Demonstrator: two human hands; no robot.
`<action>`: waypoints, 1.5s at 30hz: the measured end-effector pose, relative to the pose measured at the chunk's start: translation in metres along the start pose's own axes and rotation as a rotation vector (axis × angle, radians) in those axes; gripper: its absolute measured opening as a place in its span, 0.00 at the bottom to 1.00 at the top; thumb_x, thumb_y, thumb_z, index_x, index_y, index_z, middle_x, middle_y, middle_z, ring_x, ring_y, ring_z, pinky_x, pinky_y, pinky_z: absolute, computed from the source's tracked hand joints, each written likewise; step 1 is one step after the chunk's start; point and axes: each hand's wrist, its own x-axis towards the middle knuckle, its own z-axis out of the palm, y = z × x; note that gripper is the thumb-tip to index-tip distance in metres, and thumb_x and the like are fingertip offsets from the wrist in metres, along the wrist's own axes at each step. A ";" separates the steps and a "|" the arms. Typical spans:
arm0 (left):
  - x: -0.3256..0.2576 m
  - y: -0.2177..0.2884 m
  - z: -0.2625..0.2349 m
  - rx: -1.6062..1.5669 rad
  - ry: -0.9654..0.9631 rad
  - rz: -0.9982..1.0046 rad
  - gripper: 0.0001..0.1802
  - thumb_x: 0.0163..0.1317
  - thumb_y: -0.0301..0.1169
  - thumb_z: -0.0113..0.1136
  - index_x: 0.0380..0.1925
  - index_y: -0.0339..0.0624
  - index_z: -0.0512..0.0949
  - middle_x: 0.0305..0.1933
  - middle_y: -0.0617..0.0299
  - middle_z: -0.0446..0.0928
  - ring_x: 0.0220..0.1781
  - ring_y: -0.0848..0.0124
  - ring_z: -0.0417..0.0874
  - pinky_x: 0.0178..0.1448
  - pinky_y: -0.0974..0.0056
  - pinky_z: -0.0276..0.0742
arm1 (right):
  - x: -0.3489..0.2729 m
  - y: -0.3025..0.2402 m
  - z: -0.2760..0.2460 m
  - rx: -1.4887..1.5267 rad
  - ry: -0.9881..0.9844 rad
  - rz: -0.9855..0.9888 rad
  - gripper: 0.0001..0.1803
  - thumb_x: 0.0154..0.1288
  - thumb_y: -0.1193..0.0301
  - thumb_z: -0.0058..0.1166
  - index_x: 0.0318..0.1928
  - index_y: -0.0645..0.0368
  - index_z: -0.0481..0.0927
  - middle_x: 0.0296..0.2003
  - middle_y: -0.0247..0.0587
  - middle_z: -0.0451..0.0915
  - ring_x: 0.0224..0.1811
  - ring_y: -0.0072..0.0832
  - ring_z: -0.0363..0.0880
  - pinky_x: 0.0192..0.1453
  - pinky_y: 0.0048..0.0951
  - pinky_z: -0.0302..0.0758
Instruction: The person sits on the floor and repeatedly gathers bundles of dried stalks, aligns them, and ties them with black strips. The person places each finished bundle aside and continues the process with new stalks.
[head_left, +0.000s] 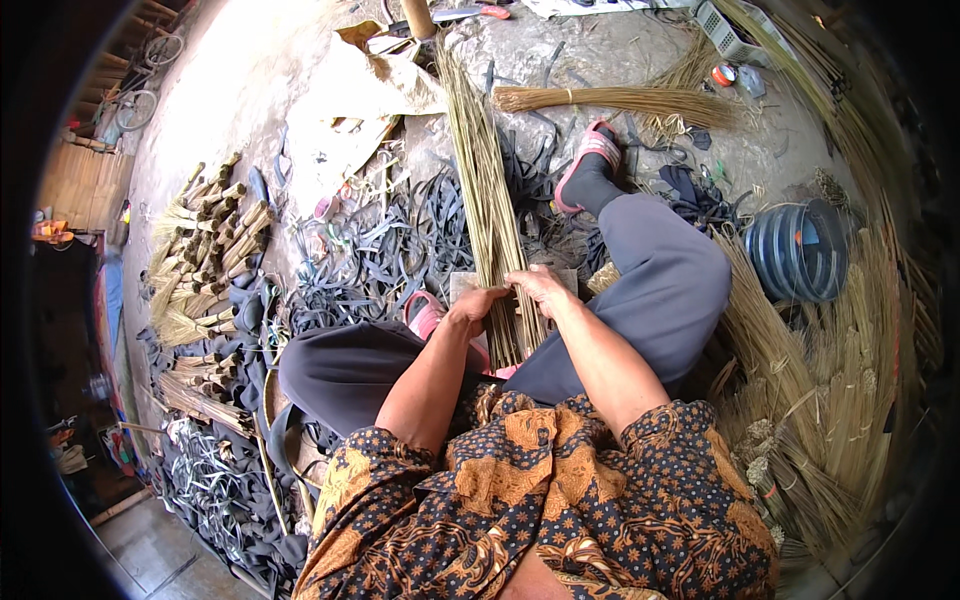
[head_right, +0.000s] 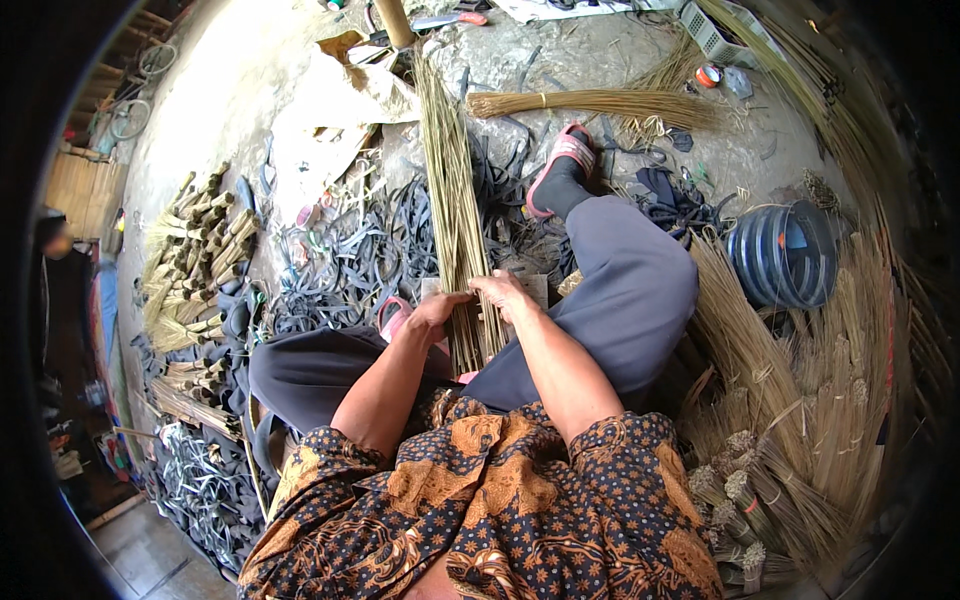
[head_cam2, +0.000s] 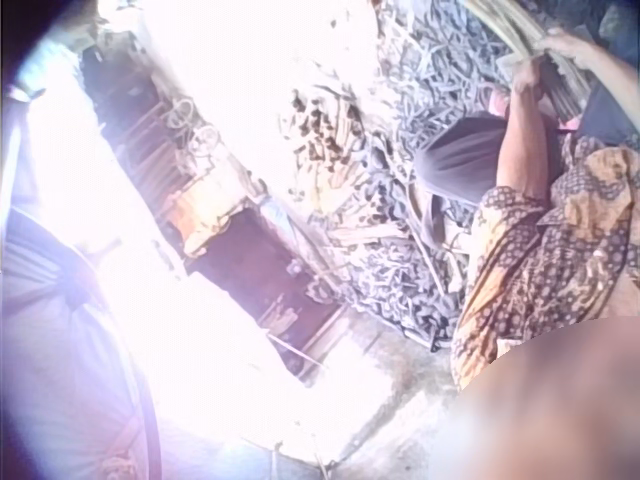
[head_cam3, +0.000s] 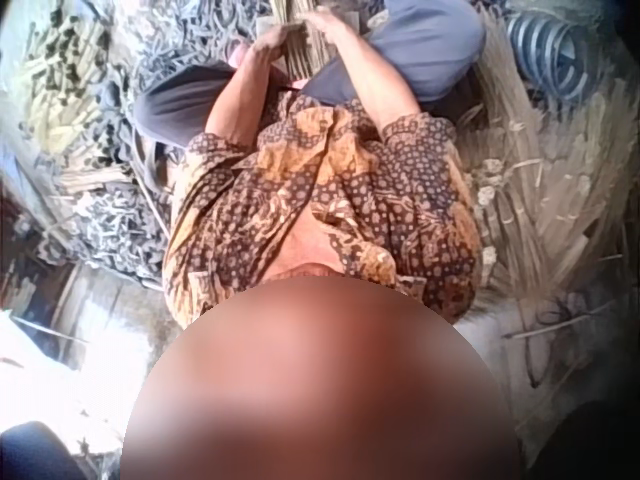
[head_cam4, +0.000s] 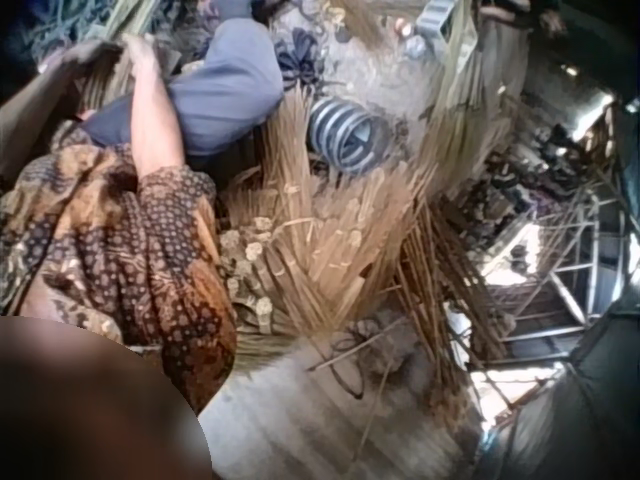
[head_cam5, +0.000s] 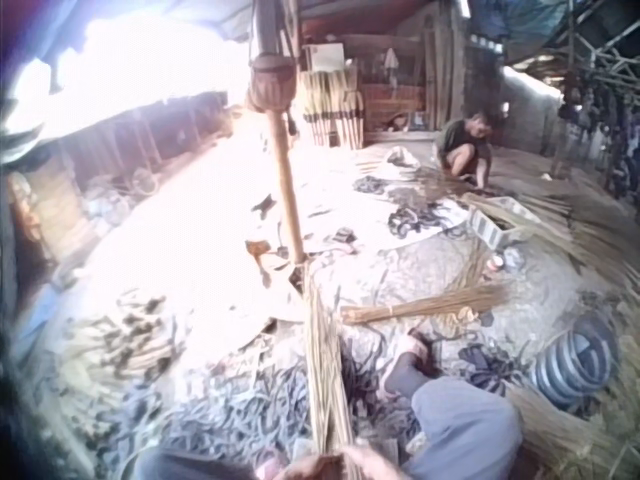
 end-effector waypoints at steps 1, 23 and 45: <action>0.000 0.000 -0.001 -0.021 -0.036 -0.007 0.15 0.71 0.28 0.60 0.54 0.32 0.81 0.45 0.51 0.88 0.39 0.59 0.91 0.45 0.51 0.91 | 0.003 0.001 0.000 -0.023 0.054 0.045 0.24 0.61 0.61 0.69 0.53 0.63 0.83 0.43 0.47 0.86 0.45 0.33 0.84 0.49 0.40 0.80; 0.000 -0.001 -0.007 -0.086 -0.072 0.028 0.15 0.69 0.25 0.61 0.53 0.31 0.79 0.41 0.49 0.86 0.37 0.57 0.90 0.42 0.49 0.92 | -0.011 -0.009 0.001 0.121 -0.141 0.049 0.21 0.64 0.63 0.68 0.52 0.65 0.83 0.42 0.47 0.86 0.42 0.34 0.85 0.46 0.44 0.84; -0.003 0.014 0.007 0.019 0.237 0.275 0.17 0.70 0.38 0.68 0.26 0.46 0.72 0.20 0.68 0.69 0.17 0.72 0.70 0.22 0.62 0.70 | -0.162 -0.219 -0.160 -0.425 0.269 -0.538 0.18 0.75 0.58 0.59 0.50 0.60 0.78 0.24 0.29 0.72 0.18 0.17 0.68 0.16 0.27 0.66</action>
